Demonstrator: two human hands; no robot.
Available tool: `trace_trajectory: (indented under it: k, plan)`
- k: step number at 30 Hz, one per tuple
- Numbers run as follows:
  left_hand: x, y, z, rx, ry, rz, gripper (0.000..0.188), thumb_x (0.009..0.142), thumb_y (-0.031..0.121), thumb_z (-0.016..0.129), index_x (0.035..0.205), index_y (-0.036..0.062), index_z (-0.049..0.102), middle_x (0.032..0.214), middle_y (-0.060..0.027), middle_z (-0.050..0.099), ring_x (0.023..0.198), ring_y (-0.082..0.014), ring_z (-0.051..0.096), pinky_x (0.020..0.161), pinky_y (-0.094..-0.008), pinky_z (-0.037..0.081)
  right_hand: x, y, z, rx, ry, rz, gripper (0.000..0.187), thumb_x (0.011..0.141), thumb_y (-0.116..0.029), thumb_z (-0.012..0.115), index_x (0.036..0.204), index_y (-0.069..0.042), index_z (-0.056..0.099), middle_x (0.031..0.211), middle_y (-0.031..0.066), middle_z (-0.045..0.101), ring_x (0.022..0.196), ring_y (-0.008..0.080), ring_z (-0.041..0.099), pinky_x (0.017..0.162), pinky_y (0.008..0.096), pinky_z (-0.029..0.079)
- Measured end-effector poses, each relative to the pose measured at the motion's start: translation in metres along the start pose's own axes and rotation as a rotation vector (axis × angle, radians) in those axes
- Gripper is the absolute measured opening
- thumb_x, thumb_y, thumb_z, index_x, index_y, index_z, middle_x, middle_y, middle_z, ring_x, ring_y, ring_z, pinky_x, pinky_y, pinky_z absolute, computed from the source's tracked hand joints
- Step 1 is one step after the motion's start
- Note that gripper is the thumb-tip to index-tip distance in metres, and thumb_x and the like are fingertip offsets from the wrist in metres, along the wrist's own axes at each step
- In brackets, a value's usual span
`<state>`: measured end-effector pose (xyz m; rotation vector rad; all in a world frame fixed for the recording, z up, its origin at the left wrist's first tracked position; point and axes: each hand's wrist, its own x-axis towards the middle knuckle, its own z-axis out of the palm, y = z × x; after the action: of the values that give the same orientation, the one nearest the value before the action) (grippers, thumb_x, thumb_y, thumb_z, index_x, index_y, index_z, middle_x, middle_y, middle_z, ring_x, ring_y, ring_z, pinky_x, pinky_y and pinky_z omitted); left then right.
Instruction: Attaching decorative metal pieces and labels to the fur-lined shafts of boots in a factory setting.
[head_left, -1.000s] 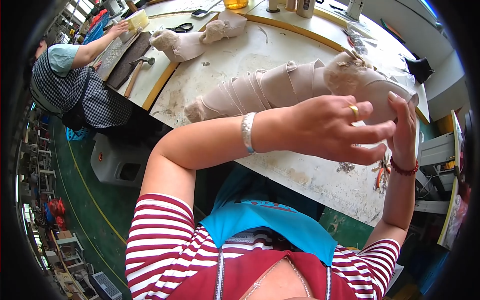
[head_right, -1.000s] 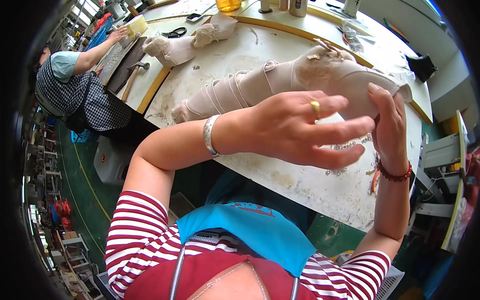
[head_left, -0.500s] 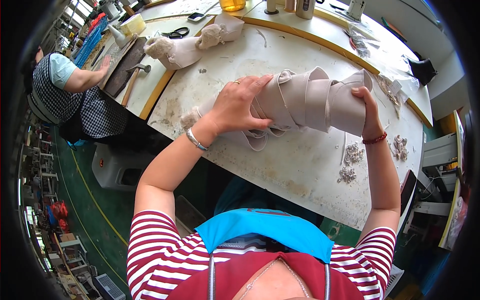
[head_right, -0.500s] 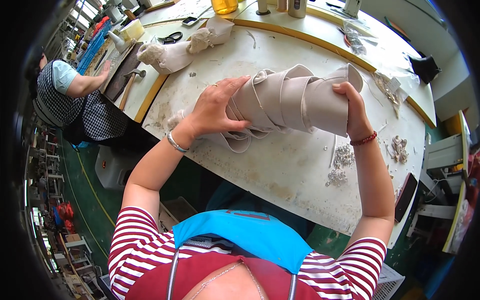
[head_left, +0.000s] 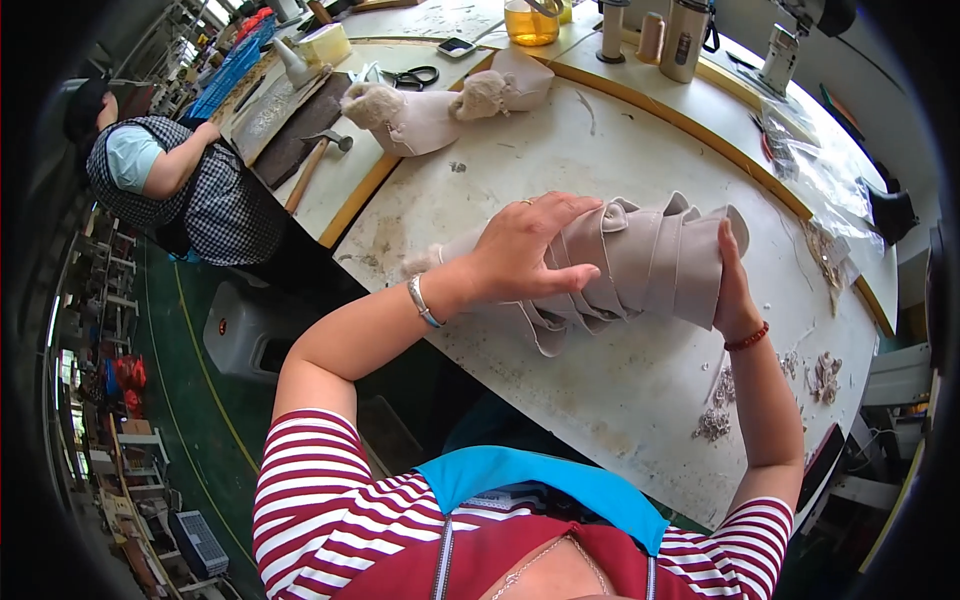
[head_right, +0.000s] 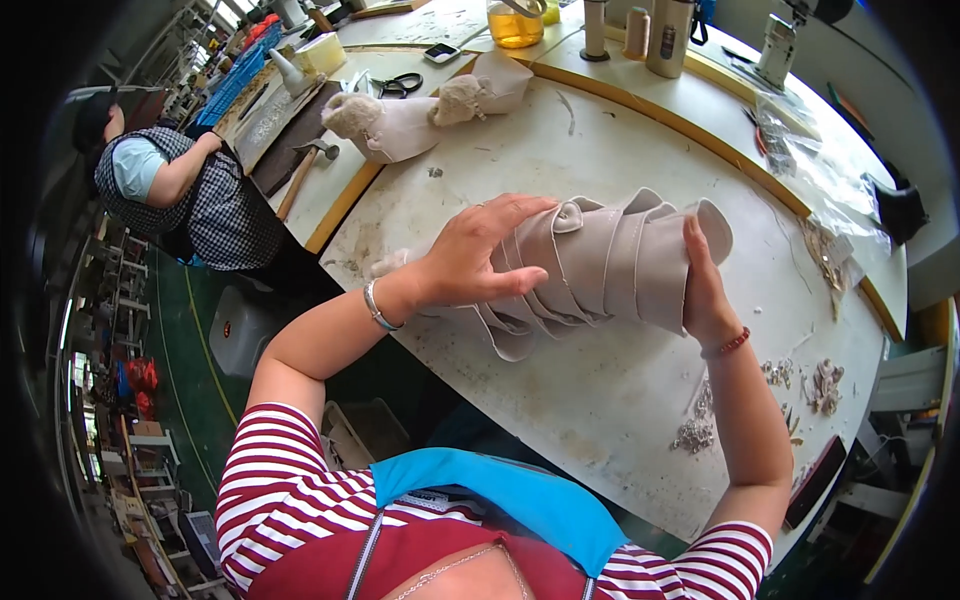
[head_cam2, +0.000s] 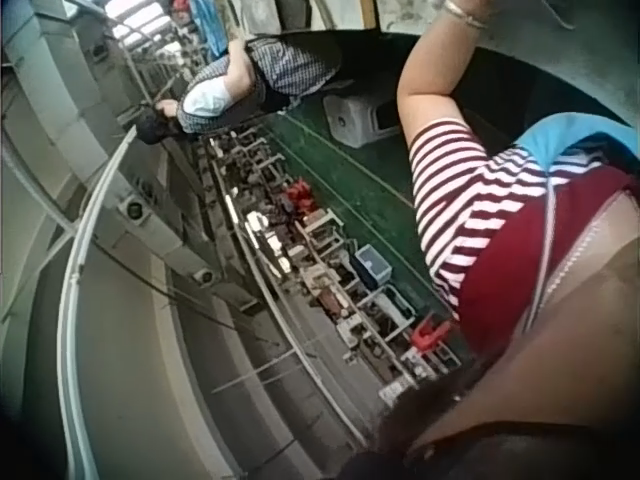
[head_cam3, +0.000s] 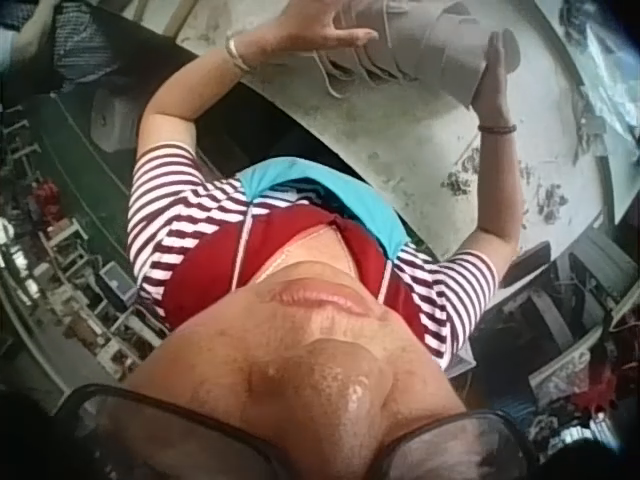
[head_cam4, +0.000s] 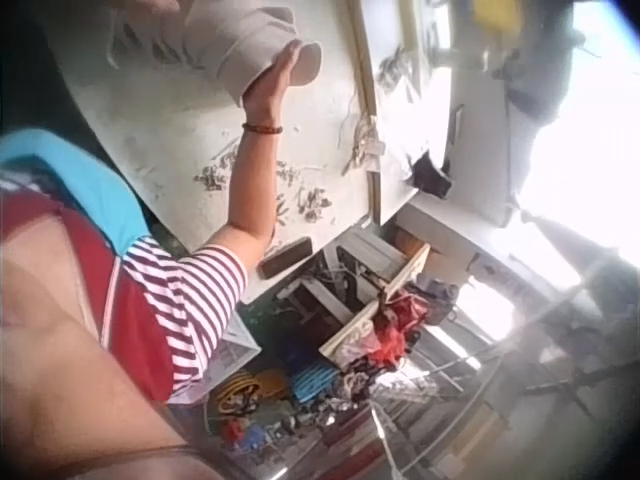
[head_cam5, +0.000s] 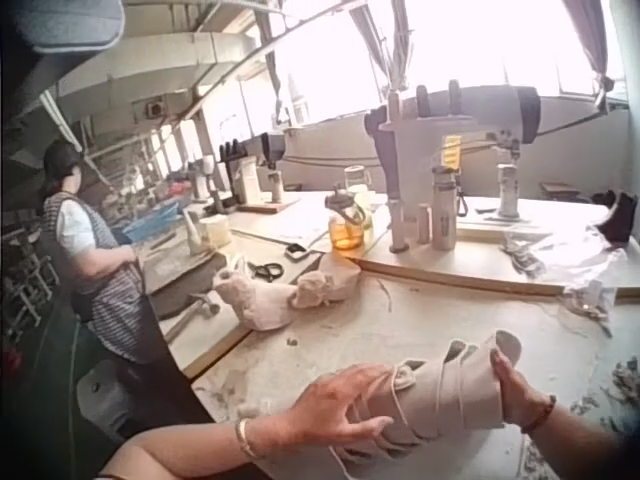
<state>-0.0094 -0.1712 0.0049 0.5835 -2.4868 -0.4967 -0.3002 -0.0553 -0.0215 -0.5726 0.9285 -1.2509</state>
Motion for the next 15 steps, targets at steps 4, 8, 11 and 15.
trace_trajectory:
  k: [4,8,11,15]
  plan:
    - [0.039,-0.043,-0.024,-0.098,0.076,-0.303,0.065,0.082,0.044,0.073,0.134,0.0086,0.057,0.123,-0.0129,0.061,0.107,-0.0268,0.062,0.096,-0.0385,0.049,-0.024,0.003,-0.025,-0.033,-0.013,-0.041,0.074,0.101,-0.063,0.040,0.143,-0.003,0.046,0.134,0.0139,0.059,0.116,0.0251,0.063,0.097,0.0397,0.053]
    - [0.068,-0.140,-0.037,0.570,0.314,-0.276,0.065,0.078,0.036,0.076,0.135,0.0142,0.055,0.133,-0.0133,0.055,0.117,-0.0272,0.058,0.099,-0.0392,0.049,-0.035,-0.003,-0.018,-0.172,-0.151,-0.112,0.067,0.104,-0.057,0.037,0.144,-0.004,0.044,0.135,0.0125,0.059,0.123,0.0235,0.058,0.104,0.0406,0.046]
    - [0.085,-0.177,-0.038,0.799,0.148,-0.455,0.069,0.074,0.035,0.077,0.137,0.0171,0.054,0.136,-0.0145,0.054,0.119,-0.0285,0.059,0.099,-0.0409,0.049,-0.042,-0.004,-0.041,-0.311,-0.150,-0.104,0.062,0.106,-0.052,0.036,0.143,-0.003,0.044,0.136,0.0107,0.058,0.128,0.0223,0.054,0.108,0.0402,0.042]
    - [0.107,-0.197,-0.030,0.482,0.084,-0.771,0.070,0.073,0.035,0.076,0.137,0.0182,0.054,0.126,-0.0150,0.064,0.115,-0.0303,0.063,0.097,-0.0409,0.051,-0.059,0.004,-0.086,-0.468,-0.056,-0.098,0.053,0.108,-0.046,0.035,0.136,-0.002,0.048,0.129,0.0100,0.060,0.115,0.0183,0.058,0.097,0.0350,0.046]
